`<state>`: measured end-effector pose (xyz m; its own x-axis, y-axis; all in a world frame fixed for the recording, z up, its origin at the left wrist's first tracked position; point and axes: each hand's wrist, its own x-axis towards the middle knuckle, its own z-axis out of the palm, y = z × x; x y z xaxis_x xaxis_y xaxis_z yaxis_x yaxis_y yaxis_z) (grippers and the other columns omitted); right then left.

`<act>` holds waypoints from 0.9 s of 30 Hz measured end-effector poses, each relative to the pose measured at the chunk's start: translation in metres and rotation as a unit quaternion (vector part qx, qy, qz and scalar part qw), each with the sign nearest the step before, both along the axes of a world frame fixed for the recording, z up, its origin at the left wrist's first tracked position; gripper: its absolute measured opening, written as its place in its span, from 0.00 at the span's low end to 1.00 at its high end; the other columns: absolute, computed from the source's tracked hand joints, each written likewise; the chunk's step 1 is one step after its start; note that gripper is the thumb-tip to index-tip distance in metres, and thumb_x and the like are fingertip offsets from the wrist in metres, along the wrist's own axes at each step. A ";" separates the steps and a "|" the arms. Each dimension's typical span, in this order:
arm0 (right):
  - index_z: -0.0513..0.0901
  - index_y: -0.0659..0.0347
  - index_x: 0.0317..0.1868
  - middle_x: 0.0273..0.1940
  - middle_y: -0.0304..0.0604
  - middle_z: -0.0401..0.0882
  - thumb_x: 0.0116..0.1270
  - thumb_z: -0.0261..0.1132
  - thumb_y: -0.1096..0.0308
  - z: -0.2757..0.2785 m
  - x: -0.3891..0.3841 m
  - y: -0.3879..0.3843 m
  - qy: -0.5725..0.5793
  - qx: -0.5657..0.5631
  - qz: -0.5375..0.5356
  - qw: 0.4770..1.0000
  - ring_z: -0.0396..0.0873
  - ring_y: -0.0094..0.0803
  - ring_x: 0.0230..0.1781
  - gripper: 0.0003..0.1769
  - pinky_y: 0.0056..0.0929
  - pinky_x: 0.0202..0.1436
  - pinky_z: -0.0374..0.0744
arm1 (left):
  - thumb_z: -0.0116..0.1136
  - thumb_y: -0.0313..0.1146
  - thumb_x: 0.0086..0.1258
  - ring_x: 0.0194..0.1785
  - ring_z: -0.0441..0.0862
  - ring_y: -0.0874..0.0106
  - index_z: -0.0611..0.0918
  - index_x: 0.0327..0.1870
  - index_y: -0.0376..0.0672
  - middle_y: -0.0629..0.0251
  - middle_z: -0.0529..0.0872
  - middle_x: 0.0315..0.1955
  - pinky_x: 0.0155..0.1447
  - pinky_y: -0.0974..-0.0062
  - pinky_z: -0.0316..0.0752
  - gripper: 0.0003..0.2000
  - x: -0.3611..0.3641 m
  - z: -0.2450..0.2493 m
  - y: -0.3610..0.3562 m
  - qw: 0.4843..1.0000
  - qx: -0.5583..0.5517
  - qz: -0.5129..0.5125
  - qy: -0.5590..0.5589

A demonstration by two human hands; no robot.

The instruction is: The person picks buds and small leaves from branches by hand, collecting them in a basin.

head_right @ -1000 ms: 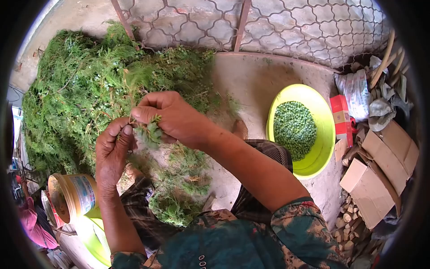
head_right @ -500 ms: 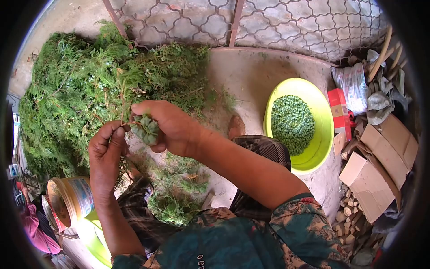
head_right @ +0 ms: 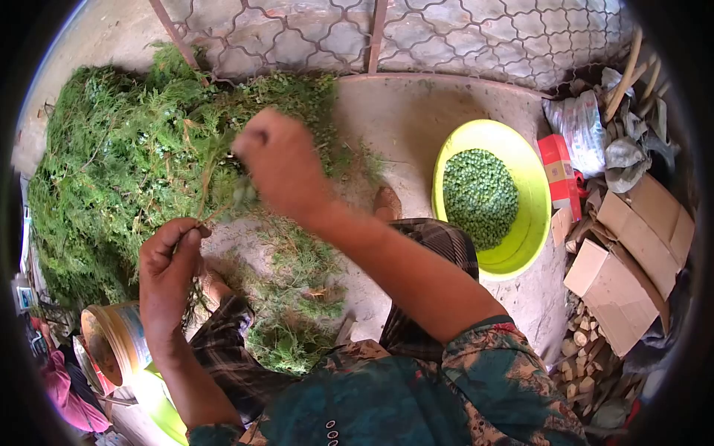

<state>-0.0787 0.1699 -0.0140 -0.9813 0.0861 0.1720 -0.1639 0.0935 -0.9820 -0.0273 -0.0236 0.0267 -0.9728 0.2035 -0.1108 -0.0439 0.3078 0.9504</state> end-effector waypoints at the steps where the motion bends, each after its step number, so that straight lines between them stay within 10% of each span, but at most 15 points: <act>1: 0.74 0.61 0.32 0.25 0.32 0.71 0.66 0.59 0.66 0.002 -0.006 0.012 -0.044 0.009 -0.081 0.996 0.67 0.15 0.25 0.09 0.19 0.25 0.68 | 0.52 0.27 0.69 0.21 0.68 0.86 0.79 0.40 0.36 0.73 0.77 0.24 0.25 0.87 0.64 0.06 0.002 0.005 -0.002 1.000 0.011 0.008 -0.002; 2: 0.74 0.61 0.32 0.25 0.32 0.71 0.66 0.59 0.66 0.006 -0.009 0.021 -0.042 0.010 -0.084 0.996 0.67 0.15 0.25 0.09 0.19 0.25 0.68 | 0.52 0.27 0.69 0.21 0.68 0.86 0.79 0.40 0.36 0.73 0.77 0.24 0.24 0.87 0.64 0.06 0.002 0.008 -0.004 1.000 0.024 0.018 -0.002; 4: 0.72 0.59 0.30 0.25 0.35 0.71 0.66 0.59 0.63 0.012 -0.013 0.033 -0.147 -0.382 -0.015 0.912 0.67 0.18 0.22 0.10 0.19 0.20 0.65 | 0.51 0.28 0.69 0.20 0.68 0.86 0.79 0.40 0.36 0.73 0.77 0.23 0.24 0.87 0.64 0.06 0.000 0.008 -0.006 0.999 0.031 0.018 -0.013; 7: 0.70 0.57 0.28 0.26 0.36 0.71 0.67 0.58 0.61 0.014 0.000 0.023 -0.253 -0.469 0.042 0.845 0.65 0.21 0.19 0.12 0.18 0.16 0.61 | 0.50 0.30 0.71 0.19 0.68 0.86 0.79 0.39 0.35 0.73 0.75 0.20 0.24 0.85 0.65 0.08 -0.004 0.006 -0.009 0.998 0.041 0.021 -0.037; 12: 0.68 0.56 0.27 0.19 0.30 0.65 0.69 0.55 0.53 0.024 0.035 0.001 -0.202 -0.270 0.238 0.911 0.57 0.14 0.11 0.18 0.15 0.12 0.56 | 0.50 0.32 0.71 0.20 0.69 0.84 0.78 0.39 0.36 0.73 0.73 0.16 0.27 0.84 0.66 0.08 -0.006 -0.001 -0.002 0.989 0.109 0.099 -0.022; 22: 0.71 0.58 0.26 0.18 0.29 0.63 0.69 0.57 0.55 0.018 0.031 -0.027 -0.238 -0.321 0.216 0.891 0.57 0.15 0.12 0.17 0.17 0.14 0.57 | 0.52 0.32 0.70 0.27 0.72 0.83 0.79 0.39 0.38 0.72 0.79 0.27 0.32 0.83 0.69 0.07 -0.003 -0.011 0.014 0.986 0.140 0.092 -0.003; 24: 0.73 0.60 0.27 0.18 0.30 0.67 0.69 0.57 0.58 0.012 0.031 -0.030 -0.092 -0.056 0.146 0.983 0.62 0.15 0.15 0.16 0.19 0.16 0.61 | 0.53 0.33 0.70 0.26 0.71 0.83 0.79 0.38 0.39 0.73 0.78 0.26 0.32 0.84 0.69 0.07 -0.004 -0.008 0.016 0.987 0.136 0.081 0.000; 27: 0.73 0.62 0.29 0.20 0.32 0.71 0.68 0.56 0.61 0.015 0.032 -0.026 -0.085 0.030 0.161 0.983 0.65 0.15 0.17 0.14 0.21 0.19 0.64 | 0.55 0.36 0.69 0.22 0.68 0.86 0.78 0.32 0.42 0.76 0.76 0.22 0.27 0.87 0.64 0.08 -0.004 -0.012 0.016 0.985 0.150 0.086 -0.006</act>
<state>-0.0470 0.1435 0.0005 -0.9709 -0.2395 -0.0009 -0.0291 0.1218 -0.9921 -0.0313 -0.0078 0.0148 -0.9948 0.0601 -0.0820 -0.0821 0.0007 0.9966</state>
